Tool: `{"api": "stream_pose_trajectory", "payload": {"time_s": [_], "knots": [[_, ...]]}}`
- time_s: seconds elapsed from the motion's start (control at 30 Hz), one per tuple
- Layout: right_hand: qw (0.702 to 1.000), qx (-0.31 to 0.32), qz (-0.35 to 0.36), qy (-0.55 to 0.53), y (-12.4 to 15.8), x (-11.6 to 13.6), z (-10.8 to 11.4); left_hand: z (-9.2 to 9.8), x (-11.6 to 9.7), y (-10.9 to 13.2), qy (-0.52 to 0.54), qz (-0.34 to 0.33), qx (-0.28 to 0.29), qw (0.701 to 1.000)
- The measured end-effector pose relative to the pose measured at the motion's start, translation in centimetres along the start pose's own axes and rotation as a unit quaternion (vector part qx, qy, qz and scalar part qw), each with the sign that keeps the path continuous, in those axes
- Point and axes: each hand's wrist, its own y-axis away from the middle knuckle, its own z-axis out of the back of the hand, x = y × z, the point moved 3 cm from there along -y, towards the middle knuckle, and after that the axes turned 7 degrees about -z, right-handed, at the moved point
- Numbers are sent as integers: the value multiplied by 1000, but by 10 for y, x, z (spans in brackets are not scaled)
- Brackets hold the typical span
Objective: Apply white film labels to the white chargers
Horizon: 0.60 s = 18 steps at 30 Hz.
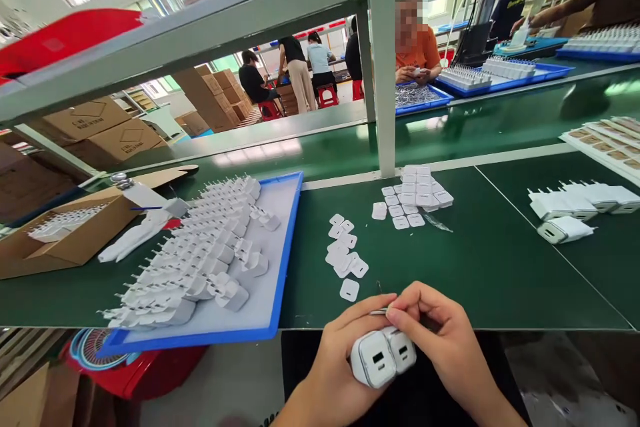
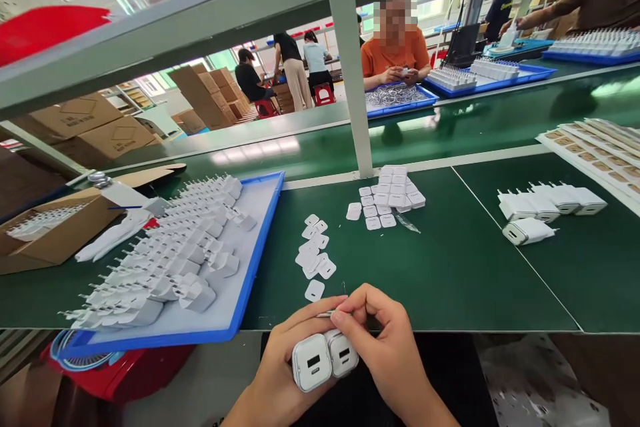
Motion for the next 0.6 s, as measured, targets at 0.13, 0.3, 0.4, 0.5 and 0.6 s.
{"api": "stream_pose_trajectory", "payload": {"time_s": [0.13, 0.3, 0.4, 0.5, 0.6], "knots": [[998, 22, -34, -39, -2, 3, 7, 0, 2, -1, 17, 34, -4, 999], [999, 9, -15, -36, -2, 5, 15, 0, 3, 0, 39, 48, -25, 998], [999, -4, -13, -33, -2, 5, 15, -1, 4, 1, 61, 54, -34, 996], [999, -25, -16, -33, -1, 4, 13, -2, 6, 2, 77, 60, -41, 994], [999, -18, -18, -21, -2, 3, 9, -5, 8, 3, 76, 73, -38, 994]]}}
